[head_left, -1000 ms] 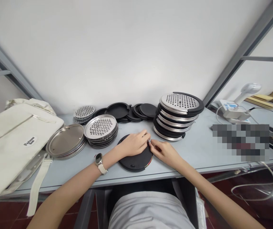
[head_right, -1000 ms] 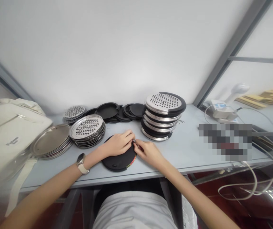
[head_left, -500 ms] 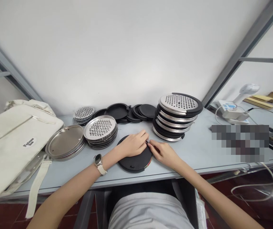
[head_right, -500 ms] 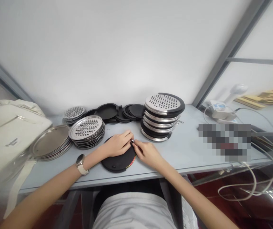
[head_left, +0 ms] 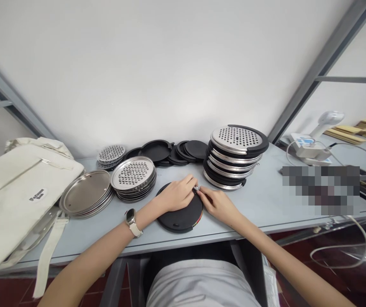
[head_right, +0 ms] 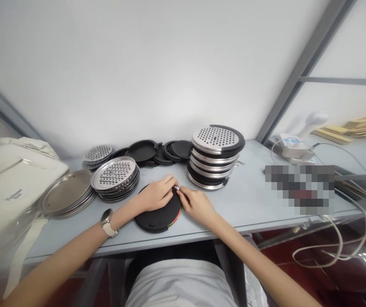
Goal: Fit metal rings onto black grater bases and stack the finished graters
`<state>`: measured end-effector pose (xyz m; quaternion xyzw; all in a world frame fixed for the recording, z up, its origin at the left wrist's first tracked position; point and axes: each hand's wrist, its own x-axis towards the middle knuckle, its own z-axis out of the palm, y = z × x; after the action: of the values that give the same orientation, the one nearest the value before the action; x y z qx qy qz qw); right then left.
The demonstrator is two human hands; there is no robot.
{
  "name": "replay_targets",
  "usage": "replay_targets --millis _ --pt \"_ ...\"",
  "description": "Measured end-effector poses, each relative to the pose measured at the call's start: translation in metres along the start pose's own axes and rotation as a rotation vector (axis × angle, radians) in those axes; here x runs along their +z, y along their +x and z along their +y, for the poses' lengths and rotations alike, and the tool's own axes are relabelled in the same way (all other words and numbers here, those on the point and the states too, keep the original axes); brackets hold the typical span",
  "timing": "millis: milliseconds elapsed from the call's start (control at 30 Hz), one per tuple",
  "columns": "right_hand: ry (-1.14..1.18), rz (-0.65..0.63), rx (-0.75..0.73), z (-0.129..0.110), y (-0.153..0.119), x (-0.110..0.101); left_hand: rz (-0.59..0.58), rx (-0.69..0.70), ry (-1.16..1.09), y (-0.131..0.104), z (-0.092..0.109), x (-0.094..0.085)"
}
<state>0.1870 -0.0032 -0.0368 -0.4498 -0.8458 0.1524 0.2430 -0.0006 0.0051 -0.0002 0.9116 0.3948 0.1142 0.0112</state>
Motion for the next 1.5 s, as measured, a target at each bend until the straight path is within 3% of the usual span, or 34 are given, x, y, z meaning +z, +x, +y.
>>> replay_targets --millis 367,767,1500 --pt "0.068 -0.032 -0.002 0.0006 0.0024 -0.0032 0.034 0.0 -0.098 -0.0008 -0.0007 -0.0002" --pt "0.078 -0.046 -0.021 0.0024 0.0024 -0.0056 -0.033 -0.019 0.031 -0.0002 0.0031 -0.0053" --pt "0.061 -0.01 -0.043 -0.0022 -0.0025 -0.0058 -0.014 -0.011 0.007 0.0007 -0.0002 -0.002"
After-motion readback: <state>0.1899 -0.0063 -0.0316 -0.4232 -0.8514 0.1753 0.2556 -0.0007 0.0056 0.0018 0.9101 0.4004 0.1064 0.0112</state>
